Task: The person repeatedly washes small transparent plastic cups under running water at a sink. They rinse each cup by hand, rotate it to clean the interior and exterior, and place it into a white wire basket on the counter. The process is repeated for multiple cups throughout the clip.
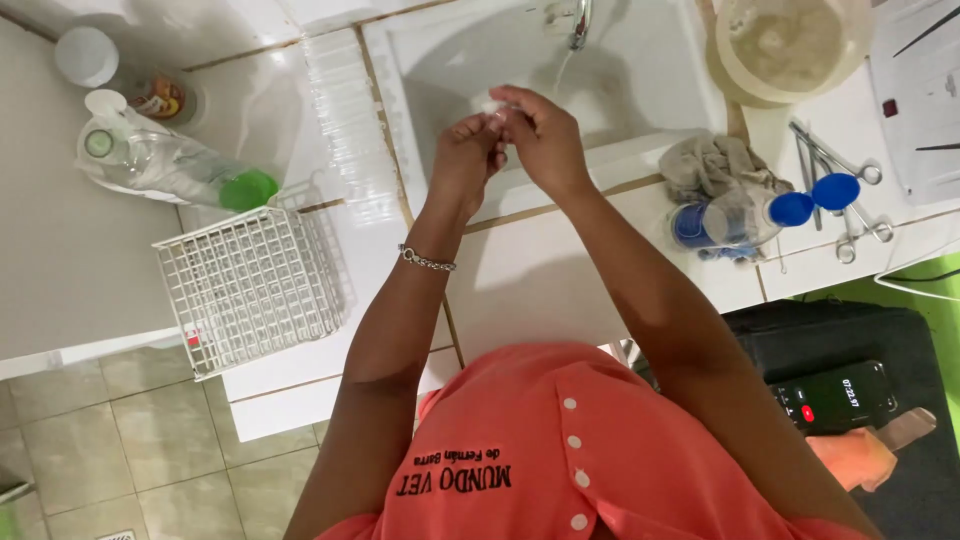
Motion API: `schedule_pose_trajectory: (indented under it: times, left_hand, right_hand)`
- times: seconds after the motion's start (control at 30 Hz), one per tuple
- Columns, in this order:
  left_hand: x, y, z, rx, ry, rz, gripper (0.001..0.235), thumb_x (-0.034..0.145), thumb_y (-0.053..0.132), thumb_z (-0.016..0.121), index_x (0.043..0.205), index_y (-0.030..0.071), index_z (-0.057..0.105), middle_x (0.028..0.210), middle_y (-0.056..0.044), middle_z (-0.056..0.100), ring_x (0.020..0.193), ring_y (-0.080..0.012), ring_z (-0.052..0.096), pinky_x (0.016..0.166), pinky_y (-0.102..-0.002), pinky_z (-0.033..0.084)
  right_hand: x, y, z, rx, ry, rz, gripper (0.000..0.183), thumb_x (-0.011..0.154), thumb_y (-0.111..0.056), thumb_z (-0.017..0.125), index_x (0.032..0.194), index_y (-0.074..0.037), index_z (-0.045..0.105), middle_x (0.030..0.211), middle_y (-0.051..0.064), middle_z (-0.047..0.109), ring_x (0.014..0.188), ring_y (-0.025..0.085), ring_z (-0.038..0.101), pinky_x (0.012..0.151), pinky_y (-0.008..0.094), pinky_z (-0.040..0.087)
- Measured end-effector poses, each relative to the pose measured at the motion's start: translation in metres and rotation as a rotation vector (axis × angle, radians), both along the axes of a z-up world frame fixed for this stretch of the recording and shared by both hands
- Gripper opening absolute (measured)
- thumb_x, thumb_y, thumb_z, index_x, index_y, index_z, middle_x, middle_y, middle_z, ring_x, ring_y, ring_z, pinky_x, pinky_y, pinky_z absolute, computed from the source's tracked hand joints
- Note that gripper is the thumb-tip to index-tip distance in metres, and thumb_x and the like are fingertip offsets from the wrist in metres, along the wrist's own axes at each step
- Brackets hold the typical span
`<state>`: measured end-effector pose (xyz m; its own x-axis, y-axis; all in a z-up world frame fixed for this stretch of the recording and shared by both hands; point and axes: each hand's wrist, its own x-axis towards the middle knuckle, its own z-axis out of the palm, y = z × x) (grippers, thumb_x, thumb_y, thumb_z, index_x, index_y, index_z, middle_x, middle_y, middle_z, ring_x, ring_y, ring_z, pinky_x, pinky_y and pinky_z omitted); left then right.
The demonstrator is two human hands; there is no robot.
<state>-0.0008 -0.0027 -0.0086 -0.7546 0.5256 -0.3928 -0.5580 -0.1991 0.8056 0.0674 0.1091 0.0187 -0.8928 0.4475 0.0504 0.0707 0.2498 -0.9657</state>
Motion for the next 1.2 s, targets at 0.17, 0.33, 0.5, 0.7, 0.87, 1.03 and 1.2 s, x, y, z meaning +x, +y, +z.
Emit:
schedule_pose_trajectory:
  times: [0.17,0.33,0.5,0.7,0.87,1.03,1.2]
  left_hand:
    - [0.005,-0.003,-0.032,-0.186,0.156,-0.096,0.018,0.098,0.001,0.056,0.103,0.001,0.073,0.080,-0.005,0.067,0.062,-0.0110,0.046,0.058,-0.024,0.043]
    - [-0.003,0.001,-0.045,-0.179,0.110,-0.149,0.025,0.101,0.003,0.056,0.116,-0.003,0.075,0.083,-0.007,0.068,0.060,-0.0105,0.047,0.054,-0.023,0.043]
    - [-0.007,0.011,-0.043,-0.231,0.067,-0.171,0.022,0.100,0.003,0.057,0.111,-0.003,0.076,0.082,-0.008,0.070,0.060,-0.0110,0.048,0.054,-0.023,0.045]
    - [-0.001,0.009,-0.028,-0.527,0.389,-0.385,0.029,0.100,0.021,0.053,0.113,0.013,0.078,0.089,0.004,0.070,0.061,-0.0073,0.043,0.053,-0.023,0.037]
    - [0.005,0.010,-0.065,-0.612,0.842,-0.381,0.033,0.101,0.014,0.045,0.121,0.010,0.071,0.098,-0.007,0.072,0.086,-0.0216,0.068,0.078,-0.034,0.053]
    - [0.006,0.008,-0.060,-0.518,0.678,-0.312,0.031,0.100,0.010,0.050,0.122,0.010,0.072,0.095,-0.001,0.077,0.092,-0.0144,0.071,0.082,-0.029,0.057]
    - [0.004,0.014,-0.035,-0.319,0.203,-0.273,0.025,0.100,0.011,0.058,0.113,0.001,0.077,0.083,-0.004,0.069,0.061,-0.0099,0.050,0.056,-0.024,0.047]
  right_hand:
    - [-0.001,0.001,-0.037,-0.101,-0.091,-0.123,0.019,0.102,-0.019,0.053,0.108,-0.010,0.068,0.089,0.003,0.073,0.072,0.012,0.069,0.073,0.024,0.060]
    - [-0.002,0.025,-0.049,-0.303,-0.175,-0.309,0.026,0.099,-0.031,0.050,0.109,-0.010,0.060,0.096,0.006,0.077,0.084,0.014,0.070,0.063,0.028,0.063]
    - [0.015,0.029,-0.056,-0.207,0.122,0.030,0.011,0.105,-0.014,0.056,0.115,-0.011,0.059,0.130,0.009,0.067,0.113,0.016,0.066,0.084,0.028,0.055]
    - [0.018,0.032,-0.051,-0.012,-0.026,-0.054,0.001,0.101,-0.013,0.062,0.102,-0.014,0.063,0.088,-0.005,0.065,0.070,0.006,0.047,0.070,0.023,0.043]
    - [0.007,0.030,-0.053,-0.065,-0.111,-0.167,0.012,0.100,-0.023,0.055,0.102,-0.012,0.056,0.088,-0.001,0.075,0.085,0.012,0.067,0.082,0.029,0.052]
    - [0.011,0.034,-0.039,-0.294,-0.257,-0.240,0.023,0.094,-0.030,0.054,0.107,-0.012,0.055,0.097,0.001,0.079,0.078,0.007,0.061,0.066,0.026,0.048]
    - [0.023,0.035,-0.056,-0.252,0.062,-0.006,0.004,0.104,-0.013,0.055,0.108,-0.013,0.052,0.113,0.010,0.070,0.115,0.016,0.068,0.090,0.025,0.051]
